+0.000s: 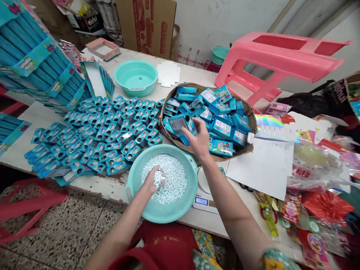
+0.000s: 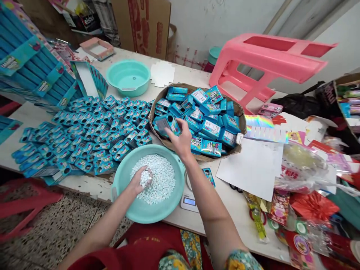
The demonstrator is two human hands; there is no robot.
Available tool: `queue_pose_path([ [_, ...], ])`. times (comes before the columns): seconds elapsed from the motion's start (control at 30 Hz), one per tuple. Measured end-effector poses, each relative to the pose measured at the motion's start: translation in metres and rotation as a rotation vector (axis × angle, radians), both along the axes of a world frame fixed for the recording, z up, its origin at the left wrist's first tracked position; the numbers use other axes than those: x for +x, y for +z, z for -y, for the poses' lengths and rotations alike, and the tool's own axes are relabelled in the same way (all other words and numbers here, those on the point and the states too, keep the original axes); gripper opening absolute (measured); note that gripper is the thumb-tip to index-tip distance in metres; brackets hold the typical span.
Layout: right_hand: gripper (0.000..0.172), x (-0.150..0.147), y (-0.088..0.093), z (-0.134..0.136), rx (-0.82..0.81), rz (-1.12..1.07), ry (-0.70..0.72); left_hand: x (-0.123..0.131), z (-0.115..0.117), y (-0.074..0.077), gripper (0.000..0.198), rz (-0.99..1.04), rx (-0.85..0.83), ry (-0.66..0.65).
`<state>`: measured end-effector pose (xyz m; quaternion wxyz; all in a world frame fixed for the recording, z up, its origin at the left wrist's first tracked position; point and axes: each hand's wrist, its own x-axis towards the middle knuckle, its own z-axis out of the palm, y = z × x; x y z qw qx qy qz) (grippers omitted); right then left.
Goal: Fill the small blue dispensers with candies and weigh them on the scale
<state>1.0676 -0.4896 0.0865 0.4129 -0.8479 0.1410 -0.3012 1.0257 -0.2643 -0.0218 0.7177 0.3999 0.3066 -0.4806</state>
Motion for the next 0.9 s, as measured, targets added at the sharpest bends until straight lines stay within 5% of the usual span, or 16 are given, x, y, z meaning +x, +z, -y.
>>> queue_pose_path([
  [0.1, 0.042, -0.071, 0.001, -0.03, 0.164, -0.128, -0.021, 0.004, -0.006, 0.014, 0.025, 0.108, -0.011, 0.052],
  [0.2, 0.037, -0.126, -0.021, -0.061, 0.199, -0.284, 0.025, 0.007, -0.01, 0.045, 0.024, 0.198, -0.073, 0.091],
  [0.37, 0.033, -0.158, -0.052, -0.098, 0.182, -0.347, 0.152, 0.004, 0.004, 0.087, 0.021, 0.425, -0.157, 0.184],
  [0.9, 0.033, -0.156, -0.037, -0.122, 0.142, -0.368, 0.059, -0.007, 0.014, 0.089, 0.025, 0.674, -0.016, 0.191],
])
